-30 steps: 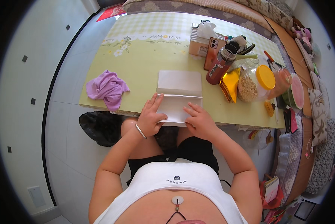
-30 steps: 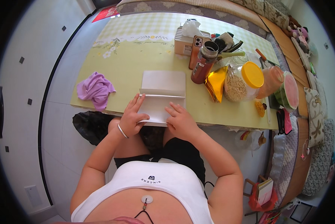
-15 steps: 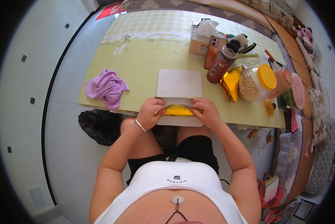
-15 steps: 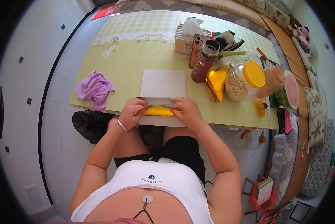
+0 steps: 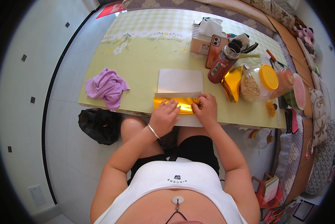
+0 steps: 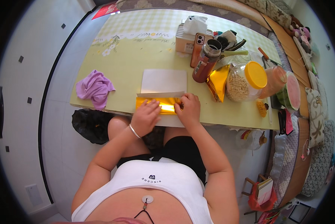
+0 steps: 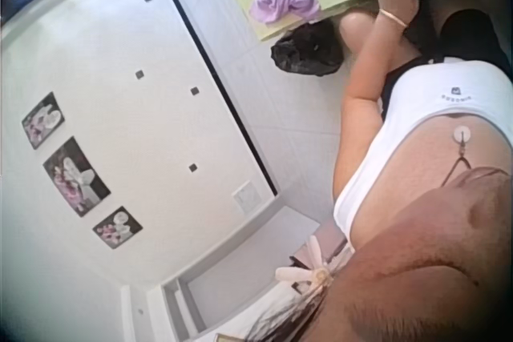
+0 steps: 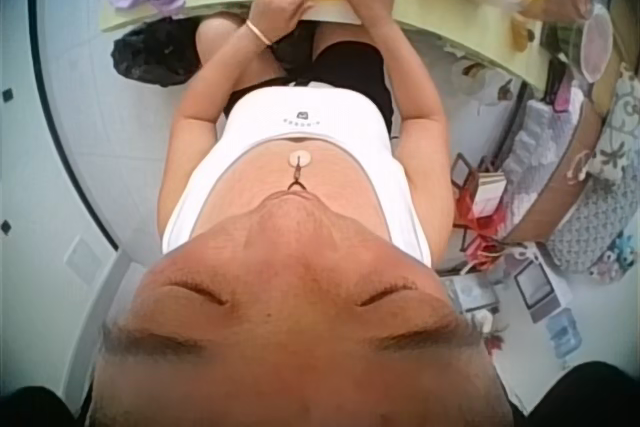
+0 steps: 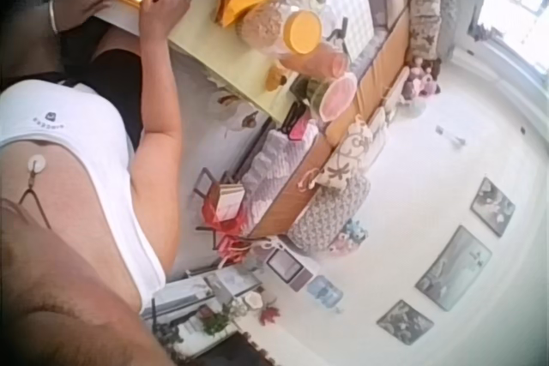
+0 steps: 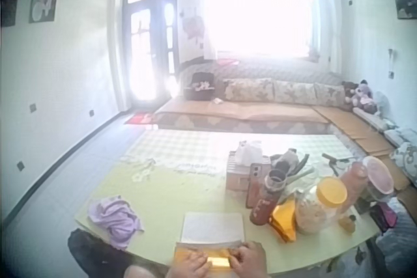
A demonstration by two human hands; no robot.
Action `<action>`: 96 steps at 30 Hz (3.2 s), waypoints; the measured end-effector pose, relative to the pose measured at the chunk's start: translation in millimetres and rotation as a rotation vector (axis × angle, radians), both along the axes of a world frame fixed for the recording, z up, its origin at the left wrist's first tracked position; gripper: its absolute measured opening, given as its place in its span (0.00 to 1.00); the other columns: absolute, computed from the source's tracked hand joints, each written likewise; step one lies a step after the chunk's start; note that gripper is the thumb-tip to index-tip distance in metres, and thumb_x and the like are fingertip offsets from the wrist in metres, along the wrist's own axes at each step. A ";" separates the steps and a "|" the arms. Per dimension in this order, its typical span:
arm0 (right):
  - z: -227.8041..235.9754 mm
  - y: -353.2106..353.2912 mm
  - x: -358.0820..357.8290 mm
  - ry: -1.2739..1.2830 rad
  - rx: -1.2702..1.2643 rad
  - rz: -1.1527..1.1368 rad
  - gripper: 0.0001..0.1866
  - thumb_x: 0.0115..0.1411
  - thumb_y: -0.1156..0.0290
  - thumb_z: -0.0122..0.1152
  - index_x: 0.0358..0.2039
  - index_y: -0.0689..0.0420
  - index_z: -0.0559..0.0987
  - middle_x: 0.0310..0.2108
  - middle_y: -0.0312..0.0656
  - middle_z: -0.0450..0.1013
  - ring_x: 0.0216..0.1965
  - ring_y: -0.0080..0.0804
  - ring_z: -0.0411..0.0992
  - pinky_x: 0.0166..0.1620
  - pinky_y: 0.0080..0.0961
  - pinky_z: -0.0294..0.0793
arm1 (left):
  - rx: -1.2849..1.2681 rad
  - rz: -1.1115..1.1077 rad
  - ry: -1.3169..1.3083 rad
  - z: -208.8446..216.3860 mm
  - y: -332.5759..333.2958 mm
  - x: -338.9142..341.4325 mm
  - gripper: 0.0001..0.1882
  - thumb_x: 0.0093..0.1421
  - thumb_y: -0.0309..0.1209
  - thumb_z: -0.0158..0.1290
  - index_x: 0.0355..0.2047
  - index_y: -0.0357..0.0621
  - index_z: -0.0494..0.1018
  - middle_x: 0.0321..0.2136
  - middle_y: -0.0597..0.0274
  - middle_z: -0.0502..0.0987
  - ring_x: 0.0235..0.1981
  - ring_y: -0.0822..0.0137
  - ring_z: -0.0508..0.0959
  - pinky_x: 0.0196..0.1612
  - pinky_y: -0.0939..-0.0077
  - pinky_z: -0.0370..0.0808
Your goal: The person sits on the floor and folds multiple sheets of white paper using a yellow rectangular guide. They repeatedly align the paper with the guide, fold it, and press the crease to create uniform folded units.
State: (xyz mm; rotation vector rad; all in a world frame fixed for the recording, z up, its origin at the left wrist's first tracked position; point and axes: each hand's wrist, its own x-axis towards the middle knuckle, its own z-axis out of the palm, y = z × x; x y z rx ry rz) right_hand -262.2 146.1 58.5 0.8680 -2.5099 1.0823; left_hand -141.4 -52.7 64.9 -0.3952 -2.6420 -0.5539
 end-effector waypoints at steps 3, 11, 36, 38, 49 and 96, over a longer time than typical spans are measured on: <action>-2.3 2.1 -0.4 -0.033 -0.051 -0.015 0.09 0.49 0.72 0.71 0.24 0.58 0.76 0.38 0.44 0.73 0.42 0.48 0.71 0.45 0.42 0.71 | -0.097 0.024 -0.119 -4.5 14.4 8.0 0.34 0.60 0.48 0.58 0.59 0.37 0.71 0.63 0.43 0.69 0.66 0.45 0.66 0.68 0.42 0.59; -8.3 10.1 -4.6 -0.001 -0.021 -0.068 0.10 0.51 0.72 0.70 0.23 0.58 0.75 0.39 0.45 0.72 0.43 0.48 0.70 0.47 0.42 0.70 | -0.154 0.034 -0.116 -5.3 12.5 5.2 0.39 0.58 0.55 0.57 0.62 0.41 0.69 0.65 0.45 0.66 0.68 0.43 0.63 0.68 0.38 0.55; 8.0 -9.5 31.2 0.270 0.357 0.260 0.36 0.61 0.52 0.61 0.64 0.60 0.67 0.67 0.52 0.61 0.70 0.49 0.56 0.71 0.45 0.50 | -0.238 0.120 -0.228 -13.1 23.4 12.3 0.46 0.57 0.61 0.56 0.68 0.46 0.63 0.71 0.45 0.56 0.73 0.41 0.51 0.68 0.32 0.48; 5.7 -7.2 44.1 0.121 0.400 0.418 0.41 0.62 0.49 0.59 0.68 0.60 0.63 0.72 0.52 0.55 0.74 0.47 0.51 0.74 0.44 0.45 | -0.240 0.100 -0.276 -14.7 22.1 15.3 0.49 0.56 0.63 0.56 0.70 0.45 0.60 0.73 0.46 0.52 0.74 0.43 0.47 0.70 0.35 0.44; 15.8 34.1 19.2 0.134 0.625 0.338 0.34 0.62 0.60 0.56 0.66 0.64 0.67 0.68 0.52 0.62 0.70 0.44 0.58 0.73 0.47 0.49 | -0.283 0.236 -0.123 -10.2 -32.9 35.7 0.33 0.58 0.40 0.55 0.62 0.36 0.68 0.63 0.43 0.64 0.67 0.46 0.62 0.70 0.37 0.48; -5.4 -21.1 34.9 0.213 0.346 0.295 0.40 0.57 0.56 0.67 0.65 0.66 0.67 0.69 0.56 0.59 0.72 0.50 0.56 0.73 0.45 0.49 | 0.385 0.415 0.034 -17.8 16.8 -52.5 0.10 0.46 0.26 0.64 0.16 0.37 0.73 0.31 0.52 0.74 0.33 0.53 0.76 0.37 0.61 0.75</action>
